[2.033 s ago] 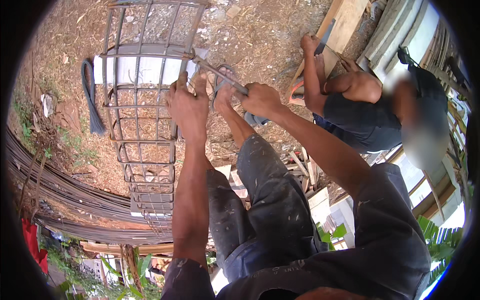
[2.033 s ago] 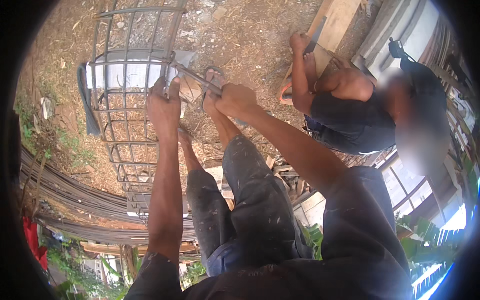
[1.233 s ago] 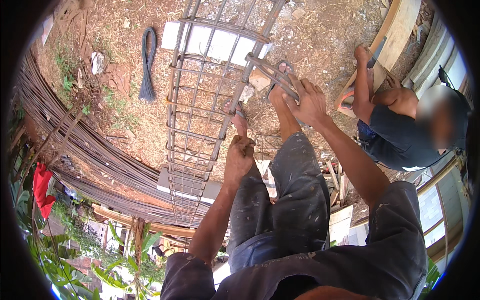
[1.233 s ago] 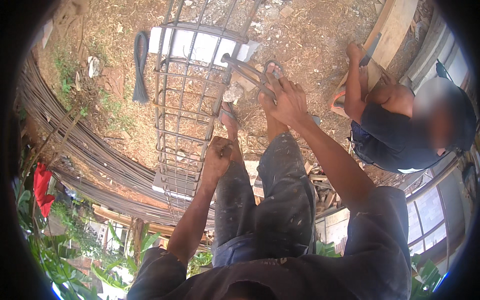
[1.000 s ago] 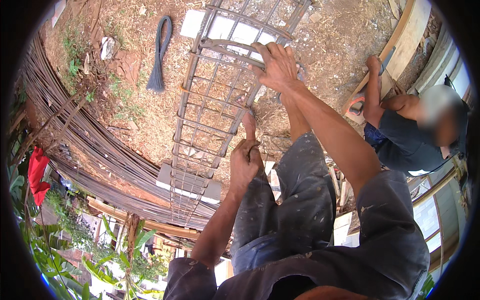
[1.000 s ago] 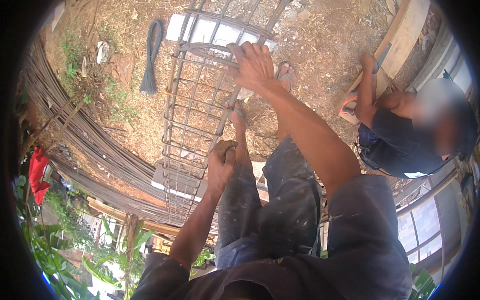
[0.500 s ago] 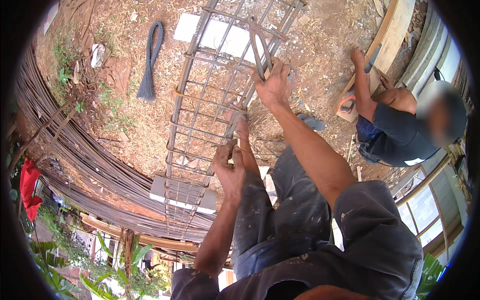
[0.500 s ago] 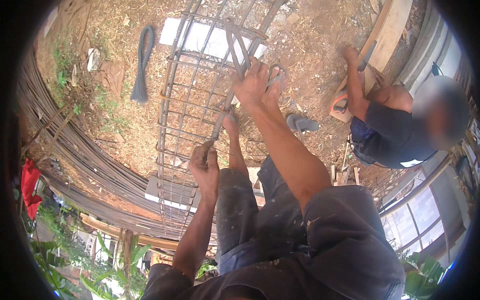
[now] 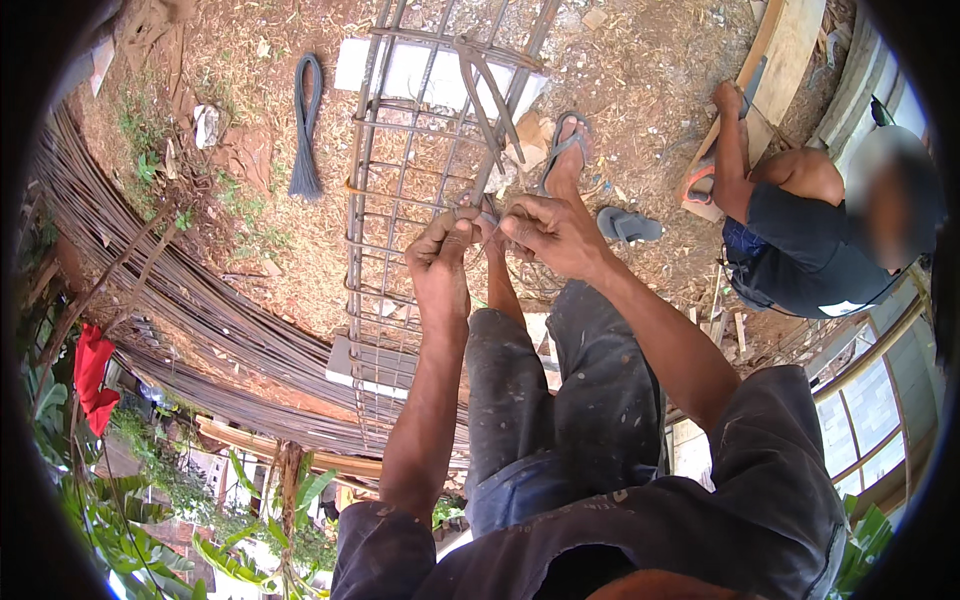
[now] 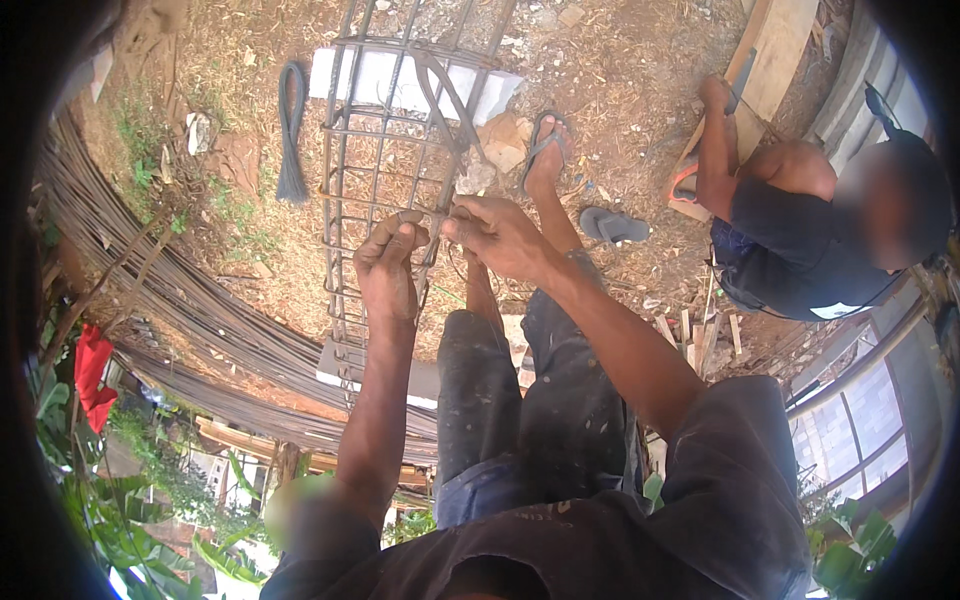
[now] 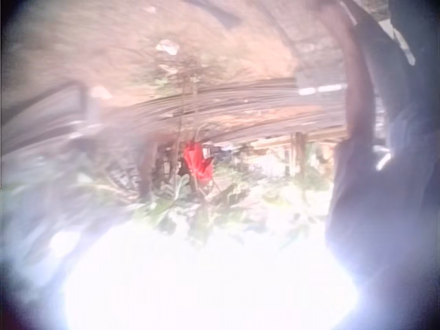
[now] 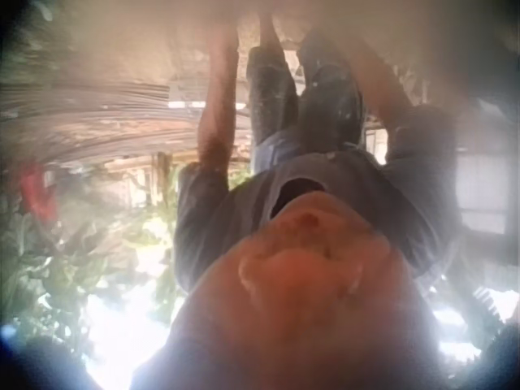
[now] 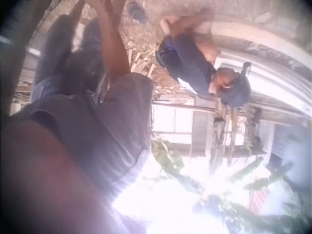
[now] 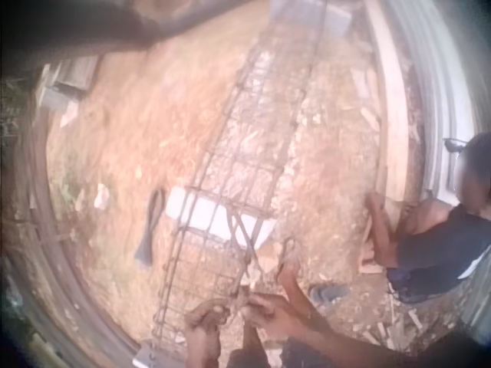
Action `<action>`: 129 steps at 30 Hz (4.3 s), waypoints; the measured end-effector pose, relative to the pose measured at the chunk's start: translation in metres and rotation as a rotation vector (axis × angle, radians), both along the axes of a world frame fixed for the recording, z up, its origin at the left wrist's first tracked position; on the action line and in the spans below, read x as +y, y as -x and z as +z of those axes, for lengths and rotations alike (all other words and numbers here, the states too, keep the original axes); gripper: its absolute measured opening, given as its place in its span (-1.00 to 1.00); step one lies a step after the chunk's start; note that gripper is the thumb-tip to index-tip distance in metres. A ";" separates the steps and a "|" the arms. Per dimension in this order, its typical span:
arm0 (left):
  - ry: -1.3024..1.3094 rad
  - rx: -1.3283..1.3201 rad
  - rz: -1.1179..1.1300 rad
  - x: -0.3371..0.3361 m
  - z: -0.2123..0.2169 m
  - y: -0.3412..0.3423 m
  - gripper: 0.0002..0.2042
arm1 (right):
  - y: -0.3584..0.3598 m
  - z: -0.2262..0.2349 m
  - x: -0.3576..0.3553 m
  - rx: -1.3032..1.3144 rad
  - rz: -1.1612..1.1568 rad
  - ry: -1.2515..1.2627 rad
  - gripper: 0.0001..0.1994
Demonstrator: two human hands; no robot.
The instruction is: The person uses pliers to twist wire ties at intersections of a metal grid frame laid on the ground. Another person is nearby working with wood. The camera wearer repeatedly bends and secures wire ties across multiple grid joints.
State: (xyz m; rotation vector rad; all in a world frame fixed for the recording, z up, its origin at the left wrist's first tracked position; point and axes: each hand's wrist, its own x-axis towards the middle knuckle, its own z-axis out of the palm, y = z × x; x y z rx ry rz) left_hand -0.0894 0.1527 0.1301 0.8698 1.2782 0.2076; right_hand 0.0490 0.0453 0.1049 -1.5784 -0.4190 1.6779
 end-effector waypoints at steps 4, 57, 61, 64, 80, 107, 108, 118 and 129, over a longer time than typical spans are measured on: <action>0.101 -0.073 0.745 0.008 -0.012 -0.049 -0.82 | -0.004 0.011 -0.040 -0.108 -0.013 0.060 -0.71; -0.690 0.154 -0.218 0.069 -0.128 -0.311 -0.84 | -0.253 -0.156 0.088 -0.383 -0.176 0.103 -0.75; -0.889 0.121 -0.535 0.036 -0.127 -0.294 -0.83 | -0.250 -0.175 0.075 -0.337 -0.274 -0.049 -0.75; -1.013 0.080 -0.737 0.027 -0.137 -0.273 -0.81 | -0.255 -0.172 0.065 -0.159 -0.275 -0.034 -0.72; 0.066 0.077 -0.418 0.103 -0.210 -0.250 -0.65 | -0.238 -0.195 0.066 -0.899 -0.146 -0.215 -0.75; -0.380 0.234 -0.394 0.054 -0.127 -0.292 -0.58 | -0.220 -0.145 0.072 -0.831 -0.160 -0.008 -0.66; -0.465 0.269 -0.460 0.054 -0.138 -0.282 -0.54 | -0.224 -0.143 0.070 -0.836 -0.131 -0.017 -0.65; -0.207 0.062 -0.278 0.074 -0.166 -0.270 -0.83 | -0.222 -0.150 0.073 -0.771 -0.261 0.051 -0.82; -0.665 -0.050 -0.242 0.051 -0.190 -0.267 -0.92 | -0.201 -0.142 0.035 -0.584 -0.371 0.000 -0.87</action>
